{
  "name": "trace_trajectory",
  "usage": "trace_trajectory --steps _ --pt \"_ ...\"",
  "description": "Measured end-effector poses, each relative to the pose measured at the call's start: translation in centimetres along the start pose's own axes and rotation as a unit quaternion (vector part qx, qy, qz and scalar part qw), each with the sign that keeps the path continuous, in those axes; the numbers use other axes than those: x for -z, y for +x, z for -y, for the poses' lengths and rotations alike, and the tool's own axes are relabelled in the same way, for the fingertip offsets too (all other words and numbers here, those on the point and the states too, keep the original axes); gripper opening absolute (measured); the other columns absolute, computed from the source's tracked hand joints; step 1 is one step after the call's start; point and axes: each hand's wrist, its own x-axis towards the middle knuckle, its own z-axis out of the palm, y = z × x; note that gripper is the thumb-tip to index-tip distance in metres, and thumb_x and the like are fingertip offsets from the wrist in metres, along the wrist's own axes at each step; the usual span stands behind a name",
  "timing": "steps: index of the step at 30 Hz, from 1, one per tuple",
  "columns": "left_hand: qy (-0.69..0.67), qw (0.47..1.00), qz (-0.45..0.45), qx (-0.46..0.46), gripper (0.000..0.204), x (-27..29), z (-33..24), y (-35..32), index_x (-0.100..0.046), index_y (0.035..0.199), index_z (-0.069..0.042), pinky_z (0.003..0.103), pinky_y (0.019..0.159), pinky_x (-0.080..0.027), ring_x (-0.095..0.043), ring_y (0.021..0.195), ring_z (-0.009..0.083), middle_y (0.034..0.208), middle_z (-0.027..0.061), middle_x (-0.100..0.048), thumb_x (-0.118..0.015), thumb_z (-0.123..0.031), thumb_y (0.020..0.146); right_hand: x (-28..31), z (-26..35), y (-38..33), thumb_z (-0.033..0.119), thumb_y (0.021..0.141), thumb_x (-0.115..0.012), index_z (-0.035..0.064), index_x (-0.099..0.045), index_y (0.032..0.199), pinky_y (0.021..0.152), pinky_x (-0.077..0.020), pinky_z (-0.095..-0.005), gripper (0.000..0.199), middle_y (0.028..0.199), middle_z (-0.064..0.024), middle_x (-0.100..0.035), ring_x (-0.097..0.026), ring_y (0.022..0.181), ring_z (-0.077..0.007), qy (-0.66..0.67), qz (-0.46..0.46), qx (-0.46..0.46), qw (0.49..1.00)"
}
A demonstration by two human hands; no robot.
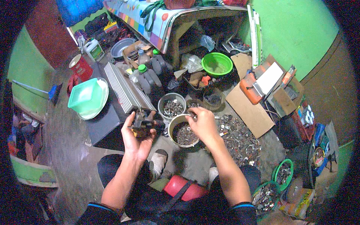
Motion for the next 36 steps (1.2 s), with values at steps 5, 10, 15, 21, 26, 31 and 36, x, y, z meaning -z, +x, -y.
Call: trace_trajectory --steps 5,10,15,21,26,31,36 --pt "0.03 0.999 0.012 0.003 0.031 -0.1 1.2 -0.2 -0.063 0.103 -0.009 0.035 0.069 -0.054 -0.065 0.082 0.0207 0.095 0.0067 -0.068 -0.052 -0.037 0.095 2.0 0.6 -3.1 0.013 0.079 -0.07 0.0006 -0.07 0.092 0.065 -0.052 -0.0384 0.018 0.082 -0.0174 -0.068 -0.067 0.071 -0.031 0.017 -0.006 0.011 1.0" --pt "0.063 0.989 0.095 0.09 0.032 0.0 2.6 -0.7 -0.062 0.106 -0.008 0.04 0.066 -0.057 -0.068 0.082 0.0228 0.095 0.0093 -0.068 -0.053 -0.035 0.094 4.6 3.2 -4.8 0.008 0.08 -0.07 0.0003 -0.071 0.093 0.056 -0.0487 -0.0306 0.015 0.078 -0.0131 -0.067 -0.063 0.061 -0.0219 0.062 -0.031 0.05 0.996" --pt "0.139 0.981 0.109 0.083 0.039 -1.3 3.8 -1.2 -0.064 0.104 -0.005 0.038 0.063 -0.056 -0.067 0.077 0.0235 0.091 0.0114 -0.068 -0.051 -0.039 0.092 5.7 3.5 -6.0 0.006 0.08 -0.071 0.0023 -0.072 0.095 0.05 -0.0399 -0.0213 0.015 0.074 -0.0032 -0.065 -0.052 0.055 -0.0053 0.163 -0.076 0.044 0.983" --pt "0.262 0.95 0.169 0.035 0.033 -0.9 5.2 -0.1 -0.063 0.102 -0.004 0.037 0.062 -0.055 -0.064 0.078 0.0189 0.09 0.0074 -0.066 -0.055 -0.03 0.084 6.6 3.4 -5.9 0.005 0.081 -0.069 0.0034 -0.068 0.108 0.052 -0.0399 -0.0199 0.027 0.095 -0.0059 -0.066 -0.054 0.066 -0.0064 0.208 -0.034 0.112 0.971" --pt "0.276 0.944 0.176 0.048 0.03 -1.2 5.7 -0.5 -0.064 0.099 -0.003 0.033 0.069 -0.054 -0.063 0.079 0.0171 0.088 0.0065 -0.064 -0.058 -0.027 0.081 7.0 3.3 -6.1 0.0 0.079 -0.066 0.0015 -0.068 0.105 0.079 -0.0509 -0.0354 0.026 0.1 -0.012 -0.066 -0.064 0.091 -0.0256 0.19 -0.003 0.156 0.969" --pt "0.296 0.936 0.181 0.054 0.03 -1.2 6.3 -0.6 -0.064 0.099 -0.003 0.034 0.061 -0.056 -0.063 0.073 0.0174 0.087 0.0068 -0.064 -0.059 -0.026 0.081 6.7 2.6 -5.8 -0.002 0.077 -0.066 0.0014 -0.067 0.096 0.078 -0.0514 -0.0369 0.02 0.094 -0.0133 -0.066 -0.064 0.088 -0.0303 0.15 -0.007 0.189 0.97" --pt "0.293 0.947 0.129 0.042 0.03 -0.1 6.8 -0.2 -0.064 0.099 -0.002 0.037 0.055 -0.056 -0.064 0.072 0.0178 0.086 0.007 -0.065 -0.055 -0.028 0.084 6.2 3.0 -5.5 -0.002 0.077 -0.066 -0.0008 -0.064 0.087 0.074 -0.0514 -0.0373 0.011 0.088 -0.0144 -0.064 -0.064 0.082 -0.0318 0.124 -0.074 0.171 0.975"
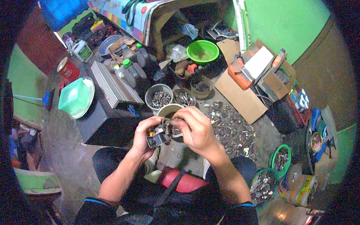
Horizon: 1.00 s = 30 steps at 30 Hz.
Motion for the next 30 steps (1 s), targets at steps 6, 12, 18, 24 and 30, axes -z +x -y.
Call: trace_trajectory --steps 6,12,18,24,30 --pt "-0.145 0.98 -0.133 -0.007 0.027 1.5 -1.7 0.8 -0.063 0.095 -0.011 0.041 0.071 -0.052 -0.065 0.073 0.0218 0.088 0.0065 -0.067 -0.057 -0.035 0.085 0.9 -1.7 1.5 0.006 0.081 -0.069 0.0005 -0.066 0.094 0.067 -0.0509 -0.0341 0.015 0.087 -0.0137 -0.065 -0.064 0.075 -0.0288 -0.046 -0.027 -0.169 0.984" --pt "-0.266 0.94 -0.183 -0.108 0.031 4.6 -7.7 0.1 -0.061 0.098 -0.007 0.033 0.06 -0.057 -0.066 0.076 0.0233 0.087 0.0101 -0.067 -0.052 -0.035 0.09 -4.1 -7.3 -0.1 0.001 0.075 -0.061 -0.0006 -0.068 0.089 0.075 -0.0543 -0.0474 0.016 0.089 -0.0234 -0.067 -0.067 0.083 -0.0382 -0.253 0.344 -0.145 0.892" --pt "-0.292 0.936 -0.175 -0.085 0.03 5.8 -7.6 0.1 -0.06 0.098 -0.007 0.036 0.062 -0.057 -0.066 0.077 0.0233 0.088 0.0109 -0.067 -0.052 -0.034 0.089 -8.3 -9.3 -0.2 0.002 0.074 -0.059 -0.0024 -0.069 0.084 0.076 -0.0549 -0.0489 0.015 0.088 -0.0256 -0.068 -0.068 0.087 -0.0399 -0.271 0.477 -0.151 0.823" --pt "-0.27 0.945 -0.175 -0.066 0.029 5.4 -7.7 -0.1 -0.061 0.098 -0.009 0.036 0.065 -0.055 -0.065 0.079 0.0217 0.089 0.0081 -0.067 -0.052 -0.035 0.088 -9.1 -9.6 4.2 0.008 0.077 -0.065 0.0023 -0.069 0.088 0.077 -0.0533 -0.0485 0.014 0.09 -0.0206 -0.068 -0.066 0.084 -0.0398 -0.242 0.217 -0.118 0.938" --pt "-0.273 0.945 -0.169 -0.062 0.027 5.1 -7.5 0.1 -0.061 0.096 -0.009 0.035 0.064 -0.055 -0.065 0.08 0.0206 0.088 0.008 -0.067 -0.053 -0.034 0.089 -7.6 -11.0 2.6 0.008 0.075 -0.067 0.0029 -0.07 0.094 0.079 -0.0536 -0.0469 0.02 0.089 -0.0221 -0.068 -0.066 0.085 -0.0386 -0.183 0.253 -0.149 0.938"
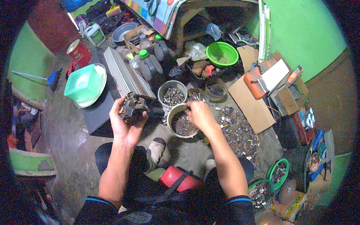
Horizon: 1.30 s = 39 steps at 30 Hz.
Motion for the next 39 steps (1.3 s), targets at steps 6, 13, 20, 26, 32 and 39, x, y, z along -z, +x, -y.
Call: trace_trajectory --steps 6,13,20,26,32,39 --pt "0.01 1.0 0.012 0.024 0.028 0.0 0.8 0.1 -0.062 0.095 -0.008 0.036 0.062 -0.057 -0.065 0.078 0.021 0.087 0.0083 -0.067 -0.052 -0.033 0.089 0.8 0.4 -1.8 0.005 0.075 -0.066 0.0045 -0.07 0.101 0.08 -0.0534 -0.0472 0.026 0.093 -0.0222 -0.068 -0.066 0.088 -0.0389 -0.035 0.04 -0.044 0.998" --pt "0.069 0.994 0.08 -0.039 0.028 -0.9 2.5 -0.9 -0.062 0.107 -0.004 0.036 0.086 -0.052 -0.064 0.093 0.0212 0.1 0.0093 -0.066 -0.059 -0.024 0.088 3.2 1.7 -3.5 0.007 0.079 -0.067 0.0048 -0.068 0.097 0.076 -0.0529 -0.0436 0.018 0.092 -0.016 -0.067 -0.066 0.083 -0.0354 0.005 -0.138 0.025 0.99" --pt "0.238 0.954 0.172 -0.06 0.037 -0.8 4.4 -2.2 -0.062 0.104 0.003 0.033 0.086 -0.05 -0.064 0.09 0.0219 0.099 0.0132 -0.066 -0.053 -0.026 0.083 6.8 6.6 -8.2 0.001 0.076 -0.071 0.0002 -0.068 0.091 0.068 -0.0542 -0.0335 0.014 0.085 -0.0144 -0.069 -0.069 0.076 -0.0275 0.158 -0.25 0.132 0.946" --pt "0.289 0.936 0.196 -0.045 0.032 -2.0 6.4 -2.7 -0.066 0.093 0.003 0.03 0.083 -0.047 -0.062 0.086 0.0178 0.093 0.0105 -0.067 -0.052 -0.026 0.087 8.0 8.2 -9.9 0.008 0.068 -0.082 -0.0006 -0.069 0.095 0.071 -0.0534 -0.0317 0.031 0.09 -0.0138 -0.069 -0.068 0.08 -0.0247 0.178 -0.27 0.195 0.926" --pt "0.278 0.931 0.185 -0.147 0.02 -2.0 8.6 -2.8 -0.067 0.093 0.003 0.023 0.075 -0.044 -0.056 0.08 0.0082 0.088 0.0033 -0.065 -0.053 -0.012 0.093 6.8 7.1 -10.1 0.016 0.067 -0.084 -0.0005 -0.069 0.09 0.072 -0.0522 -0.0355 0.032 0.089 -0.013 -0.067 -0.066 0.082 -0.0282 0.216 -0.252 0.132 0.934" --pt "0.302 0.929 0.143 -0.158 0.015 -1.1 9.6 -2.0 -0.069 0.092 0.004 0.023 0.074 -0.044 -0.056 0.08 0.0067 0.088 0.0019 -0.066 -0.06 -0.008 0.092 5.7 7.0 -9.9 0.004 0.073 -0.074 0.0002 -0.068 0.089 0.07 -0.0525 -0.0369 0.017 0.088 -0.012 -0.066 -0.066 0.081 -0.028 0.226 -0.233 0.099 0.941"
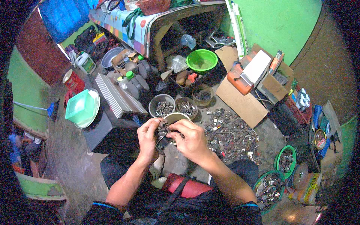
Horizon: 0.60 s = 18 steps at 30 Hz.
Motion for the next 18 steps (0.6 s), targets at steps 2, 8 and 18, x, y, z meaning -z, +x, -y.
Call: trace_trajectory --steps 2,8,18 --pt "0.018 1.0 -0.013 0.004 0.016 0.2 0.0 0.1 -0.069 0.091 0.004 0.023 0.074 -0.044 -0.056 0.079 0.0068 0.087 0.0021 -0.067 -0.06 -0.008 0.092 -0.2 -0.2 0.1 0.001 0.072 -0.071 0.0014 -0.067 0.09 0.07 -0.0528 -0.0388 0.019 0.088 -0.0113 -0.065 -0.066 0.081 -0.0288 -0.074 0.008 0.036 0.997" --pt "0.033 0.99 -0.132 -0.036 0.018 4.4 -0.4 3.0 -0.07 0.087 0.003 0.025 0.071 -0.047 -0.06 0.076 0.0096 0.084 0.0044 -0.068 -0.056 -0.009 0.092 2.7 -2.4 2.0 0.005 0.077 -0.064 0.0027 -0.065 0.093 0.069 -0.054 -0.0433 0.016 0.09 -0.0146 -0.064 -0.065 0.08 -0.0351 -0.27 0.002 0.015 0.963" --pt "-0.204 0.953 -0.074 0.211 0.028 4.8 -1.6 2.6 -0.063 0.1 -0.007 0.035 0.073 -0.054 -0.066 0.075 0.0213 0.088 0.0078 -0.067 -0.053 -0.031 0.092 -1.4 -7.6 0.8 0.004 0.07 -0.066 -0.0025 -0.068 0.078 0.072 -0.0563 -0.0476 0.01 0.081 -0.0252 -0.068 -0.069 0.078 -0.0395 -0.358 0.349 -0.12 0.858"
